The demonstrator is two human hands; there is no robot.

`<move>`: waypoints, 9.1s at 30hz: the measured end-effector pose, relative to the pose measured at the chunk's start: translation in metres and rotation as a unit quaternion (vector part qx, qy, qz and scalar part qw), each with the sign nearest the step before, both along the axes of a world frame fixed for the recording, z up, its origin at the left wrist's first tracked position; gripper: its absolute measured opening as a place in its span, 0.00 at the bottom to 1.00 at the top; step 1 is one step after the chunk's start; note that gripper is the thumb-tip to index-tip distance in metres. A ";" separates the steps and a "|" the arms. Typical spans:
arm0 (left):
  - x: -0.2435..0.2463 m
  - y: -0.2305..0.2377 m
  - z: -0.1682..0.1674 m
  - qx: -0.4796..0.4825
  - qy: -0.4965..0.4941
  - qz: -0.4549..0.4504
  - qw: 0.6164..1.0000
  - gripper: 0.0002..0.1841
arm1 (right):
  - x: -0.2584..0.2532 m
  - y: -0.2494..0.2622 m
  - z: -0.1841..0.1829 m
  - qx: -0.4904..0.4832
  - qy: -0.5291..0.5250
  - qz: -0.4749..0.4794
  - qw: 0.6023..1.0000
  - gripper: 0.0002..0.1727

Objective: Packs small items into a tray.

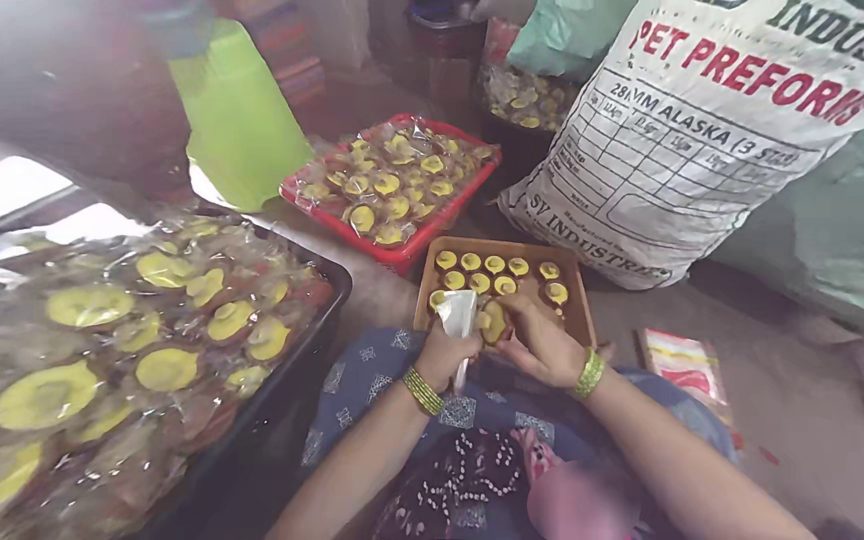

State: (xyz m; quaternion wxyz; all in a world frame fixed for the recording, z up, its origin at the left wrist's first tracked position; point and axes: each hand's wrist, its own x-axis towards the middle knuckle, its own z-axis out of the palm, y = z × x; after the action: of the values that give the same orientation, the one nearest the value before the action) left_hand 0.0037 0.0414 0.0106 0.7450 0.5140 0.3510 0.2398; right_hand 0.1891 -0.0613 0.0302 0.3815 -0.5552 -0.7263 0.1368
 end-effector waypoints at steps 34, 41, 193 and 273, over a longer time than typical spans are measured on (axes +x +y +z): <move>-0.007 0.046 -0.008 -0.143 -0.088 0.175 0.970 0.23 | -0.044 0.285 0.120 -0.130 0.001 -0.257 0.958 0.17; -0.005 0.046 -0.006 -0.234 -0.127 0.162 0.950 0.16 | -0.058 0.115 0.056 -0.110 -0.113 0.017 0.987 0.12; -0.009 -0.015 0.003 0.203 -0.028 0.015 0.979 0.31 | -0.005 0.001 0.038 -0.172 -0.118 -0.182 0.961 0.12; 0.011 -0.027 -0.018 0.483 0.086 0.028 0.871 0.30 | -0.018 0.003 0.004 -0.173 0.469 -0.286 0.818 0.11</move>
State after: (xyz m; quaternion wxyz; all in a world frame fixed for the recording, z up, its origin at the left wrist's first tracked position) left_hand 0.0147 0.0145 -0.0076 0.3633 0.8188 0.2681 0.3546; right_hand 0.1709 -0.0581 0.0344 0.5953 -0.6635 -0.2326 0.3889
